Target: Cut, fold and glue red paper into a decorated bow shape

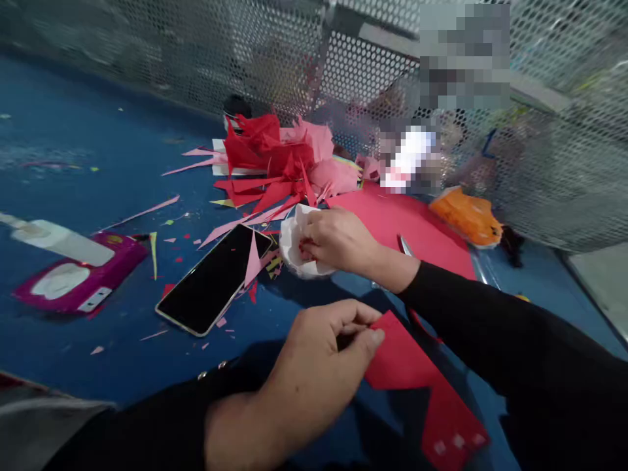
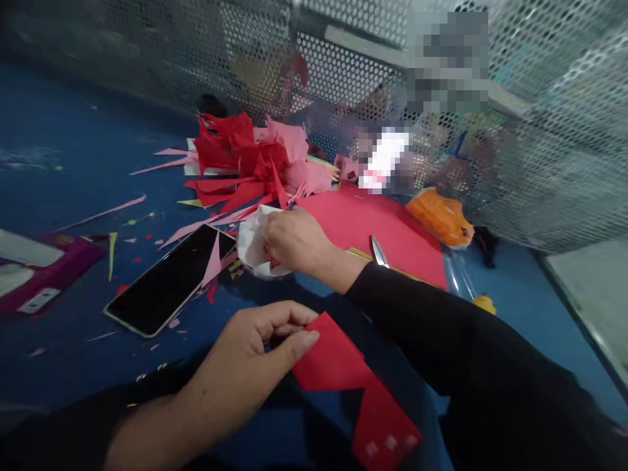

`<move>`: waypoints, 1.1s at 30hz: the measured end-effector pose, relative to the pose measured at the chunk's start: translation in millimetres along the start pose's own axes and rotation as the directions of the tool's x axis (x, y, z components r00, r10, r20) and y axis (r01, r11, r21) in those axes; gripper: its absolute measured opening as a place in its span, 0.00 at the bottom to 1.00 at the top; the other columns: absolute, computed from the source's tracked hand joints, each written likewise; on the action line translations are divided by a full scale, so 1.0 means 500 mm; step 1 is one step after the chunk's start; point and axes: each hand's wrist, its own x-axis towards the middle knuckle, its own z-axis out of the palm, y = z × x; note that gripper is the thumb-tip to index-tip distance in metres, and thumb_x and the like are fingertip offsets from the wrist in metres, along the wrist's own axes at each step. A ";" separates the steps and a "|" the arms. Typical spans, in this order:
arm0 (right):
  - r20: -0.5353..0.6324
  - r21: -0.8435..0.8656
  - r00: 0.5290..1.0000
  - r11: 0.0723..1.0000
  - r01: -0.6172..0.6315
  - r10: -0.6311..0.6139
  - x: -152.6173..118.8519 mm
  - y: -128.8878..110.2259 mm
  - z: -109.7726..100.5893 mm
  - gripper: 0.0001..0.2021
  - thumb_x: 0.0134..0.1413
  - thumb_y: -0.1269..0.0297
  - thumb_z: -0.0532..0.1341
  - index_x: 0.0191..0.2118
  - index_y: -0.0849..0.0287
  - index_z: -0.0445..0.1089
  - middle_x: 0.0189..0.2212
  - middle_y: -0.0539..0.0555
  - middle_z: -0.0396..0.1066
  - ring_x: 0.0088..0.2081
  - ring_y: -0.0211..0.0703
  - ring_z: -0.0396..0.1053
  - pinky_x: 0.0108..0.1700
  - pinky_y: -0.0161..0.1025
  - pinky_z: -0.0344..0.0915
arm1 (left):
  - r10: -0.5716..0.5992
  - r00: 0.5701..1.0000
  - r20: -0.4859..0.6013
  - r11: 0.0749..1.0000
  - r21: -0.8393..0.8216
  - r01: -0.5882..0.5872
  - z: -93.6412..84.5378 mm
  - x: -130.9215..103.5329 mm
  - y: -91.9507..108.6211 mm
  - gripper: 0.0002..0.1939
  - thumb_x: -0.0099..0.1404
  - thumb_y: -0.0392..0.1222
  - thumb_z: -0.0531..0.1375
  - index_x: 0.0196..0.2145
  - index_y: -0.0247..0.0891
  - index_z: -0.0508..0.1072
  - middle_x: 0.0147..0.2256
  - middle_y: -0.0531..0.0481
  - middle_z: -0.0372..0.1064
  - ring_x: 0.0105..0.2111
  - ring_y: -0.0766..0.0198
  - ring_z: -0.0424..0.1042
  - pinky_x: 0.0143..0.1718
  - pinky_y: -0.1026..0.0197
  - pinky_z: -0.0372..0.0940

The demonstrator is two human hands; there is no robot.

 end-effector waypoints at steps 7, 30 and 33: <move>-0.003 -0.020 1.000 1.000 -0.009 0.009 0.013 0.000 0.009 0.11 0.58 0.71 0.58 0.39 0.63 0.80 0.38 0.58 0.77 0.36 0.44 0.69 0.33 0.41 0.53 | 0.015 1.000 -0.009 1.000 0.008 -0.015 -0.002 -0.001 0.002 0.10 0.63 0.39 0.59 0.37 0.39 0.81 0.30 0.51 0.78 0.30 0.61 0.73 0.31 0.62 0.64; -0.059 0.082 0.998 0.996 -0.023 0.028 0.007 0.007 0.019 0.13 0.56 0.74 0.57 0.37 0.61 0.80 0.37 0.57 0.77 0.36 0.42 0.68 0.34 0.39 0.55 | 0.034 0.999 -0.015 0.999 0.000 -0.034 -0.001 -0.001 0.001 0.10 0.62 0.40 0.59 0.37 0.40 0.80 0.30 0.50 0.78 0.29 0.62 0.73 0.30 0.63 0.64; -0.084 0.161 0.996 0.987 -0.024 0.038 0.004 0.007 0.016 0.13 0.54 0.75 0.57 0.35 0.60 0.80 0.35 0.55 0.77 0.35 0.41 0.68 0.33 0.39 0.54 | 0.024 0.999 -0.030 1.000 0.018 -0.024 -0.003 0.001 0.001 0.10 0.62 0.40 0.59 0.38 0.39 0.80 0.29 0.50 0.78 0.29 0.62 0.73 0.30 0.62 0.64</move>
